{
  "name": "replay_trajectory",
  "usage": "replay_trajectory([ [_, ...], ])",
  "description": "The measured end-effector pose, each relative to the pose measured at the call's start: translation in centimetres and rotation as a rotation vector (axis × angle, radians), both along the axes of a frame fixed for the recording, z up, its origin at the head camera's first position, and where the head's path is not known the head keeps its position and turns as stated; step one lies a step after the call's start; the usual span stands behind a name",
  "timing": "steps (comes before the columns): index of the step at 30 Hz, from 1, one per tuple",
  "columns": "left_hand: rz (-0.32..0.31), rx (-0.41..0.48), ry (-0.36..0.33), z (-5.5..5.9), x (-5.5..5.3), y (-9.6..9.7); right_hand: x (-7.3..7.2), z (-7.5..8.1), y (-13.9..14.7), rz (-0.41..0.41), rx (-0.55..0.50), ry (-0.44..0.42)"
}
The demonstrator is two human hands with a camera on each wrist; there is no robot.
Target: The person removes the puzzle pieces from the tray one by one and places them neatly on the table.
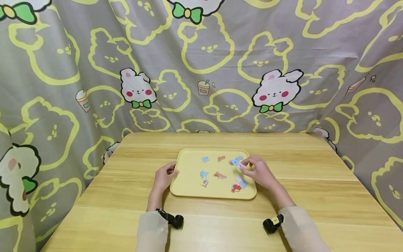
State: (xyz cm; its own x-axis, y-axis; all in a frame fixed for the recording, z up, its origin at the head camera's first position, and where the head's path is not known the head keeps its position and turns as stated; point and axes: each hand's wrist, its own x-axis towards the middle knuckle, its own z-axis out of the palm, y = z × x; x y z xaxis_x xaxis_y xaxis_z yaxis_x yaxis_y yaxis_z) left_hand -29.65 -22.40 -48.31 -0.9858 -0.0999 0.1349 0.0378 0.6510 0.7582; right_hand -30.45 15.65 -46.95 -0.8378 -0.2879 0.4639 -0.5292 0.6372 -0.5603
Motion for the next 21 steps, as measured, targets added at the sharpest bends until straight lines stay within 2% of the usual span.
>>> replay_trajectory([
  [8,0.004,0.008,0.008,-0.01,0.01,0.02,-0.05,0.04,0.1,0.003,-0.012,0.007],
  [16,0.004,0.01,0.013,-0.21,0.01,0.07,-0.19,-0.05,0.35,0.011,-0.014,0.053],
  [21,0.009,0.008,0.017,-0.17,0.03,0.06,-0.15,0.0,0.65,-0.006,0.0,0.04],
])
